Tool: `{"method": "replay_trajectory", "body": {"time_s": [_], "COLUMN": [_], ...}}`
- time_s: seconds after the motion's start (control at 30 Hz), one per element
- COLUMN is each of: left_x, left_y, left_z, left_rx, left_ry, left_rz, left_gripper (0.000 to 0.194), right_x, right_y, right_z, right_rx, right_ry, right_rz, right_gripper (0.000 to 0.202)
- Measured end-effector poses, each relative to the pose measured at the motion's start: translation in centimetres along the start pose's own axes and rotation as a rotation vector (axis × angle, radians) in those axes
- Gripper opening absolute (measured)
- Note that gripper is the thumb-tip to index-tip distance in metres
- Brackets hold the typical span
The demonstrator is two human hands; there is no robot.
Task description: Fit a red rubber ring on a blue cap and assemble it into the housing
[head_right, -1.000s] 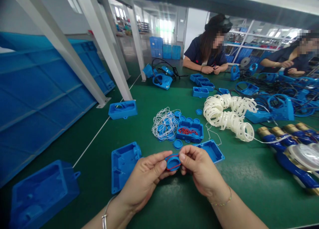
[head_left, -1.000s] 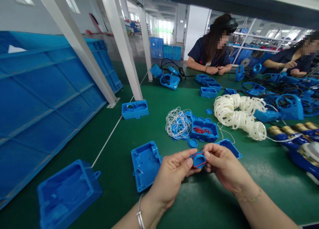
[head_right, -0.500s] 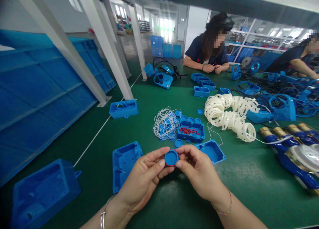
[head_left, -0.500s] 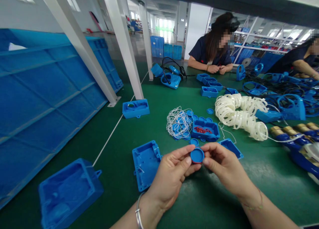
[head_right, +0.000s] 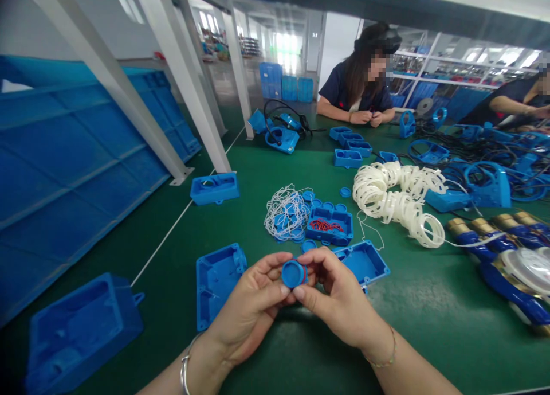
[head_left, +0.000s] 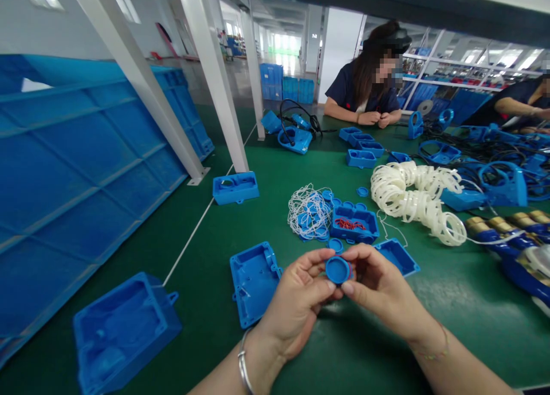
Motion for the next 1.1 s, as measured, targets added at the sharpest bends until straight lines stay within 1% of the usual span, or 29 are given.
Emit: {"method": "replay_trajectory", "body": {"time_s": [0.1,0.17,0.23,0.3,0.37,0.43,0.47,0.53,0.6,0.63,0.67,0.7,0.73,0.77,0.8,0.83,0.87,0.9,0.93,0.97,1.0,1.1], "left_x": [-0.1,-0.1,-0.1,0.0,0.1,0.3,0.5,0.9,0.9,0.6,0.1,-0.5,-1.3,-2.3,-3.4,-4.7,-5.8,-6.7,-7.3,-7.5,-7.4,-6.3], "left_y": [0.1,0.2,0.3,0.3,0.3,0.4,0.4,0.9,1.8,2.6,3.5,4.5,5.4,6.2,6.7,6.9,6.9,6.9,6.7,6.5,6.2,5.6], "left_z": [0.4,0.5,0.6,0.6,0.7,0.7,0.6,0.3,-0.7,-1.5,-2.6,-3.8,-5.0,-5.9,-6.6,-7.1,-7.4,-7.4,-7.4,-7.4,-7.4,-7.0], "left_rx": [-0.053,-0.07,-0.082,-0.093,-0.097,-0.073,-0.05,0.013,0.133,0.224,0.329,0.426,0.493,0.507,0.458,0.366,0.262,0.172,0.118,0.102,0.118,0.211], "left_ry": [0.051,0.071,0.083,0.087,0.085,0.049,0.001,-0.189,-0.51,-0.713,-0.93,-1.147,-1.346,-1.513,-1.634,-1.708,-1.749,-1.765,-1.76,-1.743,-1.721,-1.662], "left_rz": [0.058,0.09,0.115,0.131,0.145,0.148,0.148,0.15,0.091,0.019,-0.082,-0.201,-0.316,-0.403,-0.446,-0.446,-0.406,-0.343,-0.272,-0.209,-0.162,-0.069], "left_gripper": [0.042,0.043,0.042,0.04,0.038,0.036,0.037,0.044,0.054,0.055,0.052,0.049,0.048,0.051,0.062,0.078,0.095,0.109,0.118,0.121,0.12,0.112], "right_x": [0.2,0.1,0.0,-0.2,0.0,0.3,0.3,0.1,-0.3,-0.6,-0.7,-0.8,-0.8,-0.7,-0.5,-0.2,0.2,0.6,1.0,1.4,1.7,1.9], "right_y": [0.2,0.5,0.6,0.6,0.5,0.4,0.4,0.5,0.5,0.5,0.5,0.5,0.6,0.6,0.7,0.8,1.0,1.1,1.2,1.2,1.2,0.7], "right_z": [0.5,0.7,0.7,0.8,1.0,1.0,1.0,0.7,0.1,-0.1,-0.3,-0.5,-0.6,-0.6,-0.7,-0.7,-0.8,-0.9,-1.2,-1.5,-1.9,-2.8], "right_rx": [-0.025,-0.041,-0.066,-0.091,-0.115,-0.126,-0.124,-0.109,-0.091,-0.086,-0.083,-0.078,-0.073,-0.068,-0.061,-0.052,-0.041,-0.029,-0.015,-0.001,0.01,-0.02], "right_ry": [0.015,0.035,0.048,0.042,0.041,0.051,0.045,0.009,-0.031,-0.048,-0.064,-0.081,-0.101,-0.118,-0.125,-0.12,-0.104,-0.085,-0.064,-0.046,-0.031,0.047], "right_rz": [0.029,0.026,0.002,-0.006,0.038,0.084,0.087,0.049,-0.014,-0.041,-0.062,-0.075,-0.081,-0.077,-0.068,-0.055,-0.04,-0.026,-0.012,0.001,0.009,-0.011], "right_gripper": [0.027,0.026,0.033,0.046,0.051,0.047,0.043,0.04,0.039,0.04,0.042,0.046,0.049,0.051,0.05,0.048,0.044,0.041,0.04,0.04,0.041,0.043]}}
Point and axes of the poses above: each hand's wrist, its own y-axis away from the middle knuckle, its own x-axis out of the palm, z = x × y, the point moved 5 cm from there along -y, towards the middle knuckle, and after that the axes turned 3 degrees about -x, right-handed, at the moved point
